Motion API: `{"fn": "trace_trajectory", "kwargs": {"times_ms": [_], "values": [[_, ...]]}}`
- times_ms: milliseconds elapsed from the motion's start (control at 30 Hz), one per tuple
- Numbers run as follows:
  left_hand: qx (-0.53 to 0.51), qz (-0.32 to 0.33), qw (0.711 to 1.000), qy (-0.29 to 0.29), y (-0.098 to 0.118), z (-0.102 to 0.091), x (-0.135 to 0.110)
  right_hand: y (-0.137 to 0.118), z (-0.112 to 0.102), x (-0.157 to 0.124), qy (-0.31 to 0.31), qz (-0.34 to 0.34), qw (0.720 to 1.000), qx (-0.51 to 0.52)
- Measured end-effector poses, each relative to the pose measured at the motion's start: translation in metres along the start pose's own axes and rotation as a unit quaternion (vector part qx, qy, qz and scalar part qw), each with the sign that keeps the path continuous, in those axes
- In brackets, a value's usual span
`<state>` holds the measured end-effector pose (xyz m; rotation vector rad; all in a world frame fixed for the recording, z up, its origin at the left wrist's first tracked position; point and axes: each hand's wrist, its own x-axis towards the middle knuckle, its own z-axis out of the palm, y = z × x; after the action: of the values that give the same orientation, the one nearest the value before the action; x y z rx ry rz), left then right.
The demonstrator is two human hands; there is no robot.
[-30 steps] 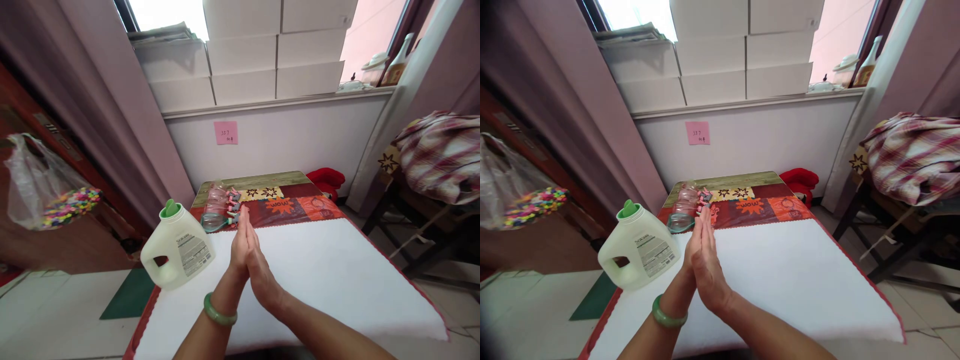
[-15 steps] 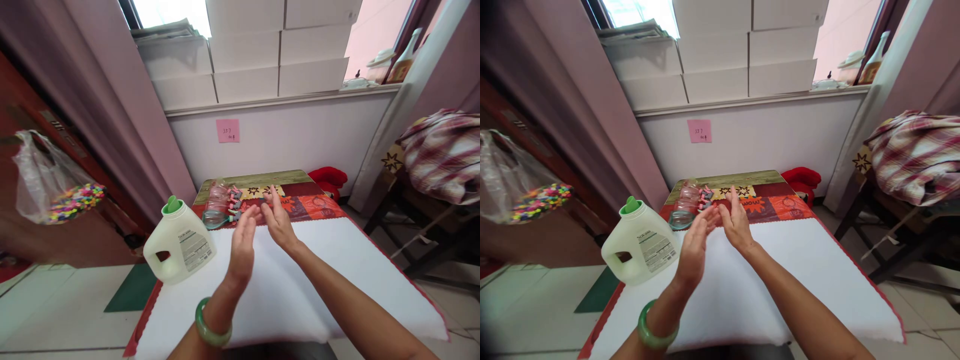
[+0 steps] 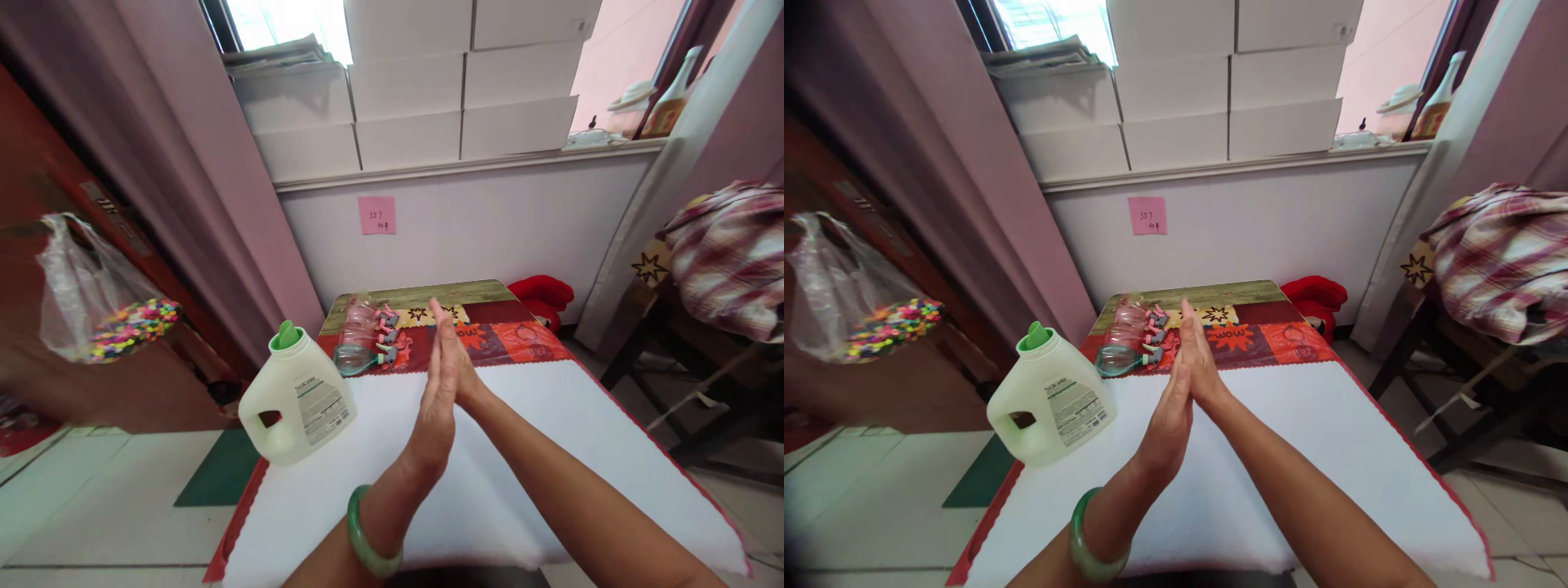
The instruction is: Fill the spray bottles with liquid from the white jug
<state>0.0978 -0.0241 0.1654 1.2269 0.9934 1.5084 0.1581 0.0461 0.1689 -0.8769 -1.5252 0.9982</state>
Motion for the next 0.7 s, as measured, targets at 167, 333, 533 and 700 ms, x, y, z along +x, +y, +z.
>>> {"fn": "trace_trajectory", "kwargs": {"times_ms": [167, 333, 533, 700], "values": [[0.098, 0.078, 0.992, 0.035, 0.01, -0.022, 0.02, 0.008, -0.031, 0.025, 0.086, -0.196, 0.939, -0.268], [0.13, 0.073, 0.987, 0.057, 0.004, -0.039, 0.045, 0.018, -0.03, 0.012, 0.045, -0.227, 0.918, -0.323], [0.427, 0.071, 0.901, 0.018, -0.005, -0.044, 0.036, 0.023, -0.026, 0.004, 0.019, -0.155, 0.923, -0.351], [0.284, 0.021, 0.959, 0.003, -0.019, -0.047, 0.041, 0.021, -0.024, -0.008, -0.009, -0.104, 0.961, -0.257]]}}
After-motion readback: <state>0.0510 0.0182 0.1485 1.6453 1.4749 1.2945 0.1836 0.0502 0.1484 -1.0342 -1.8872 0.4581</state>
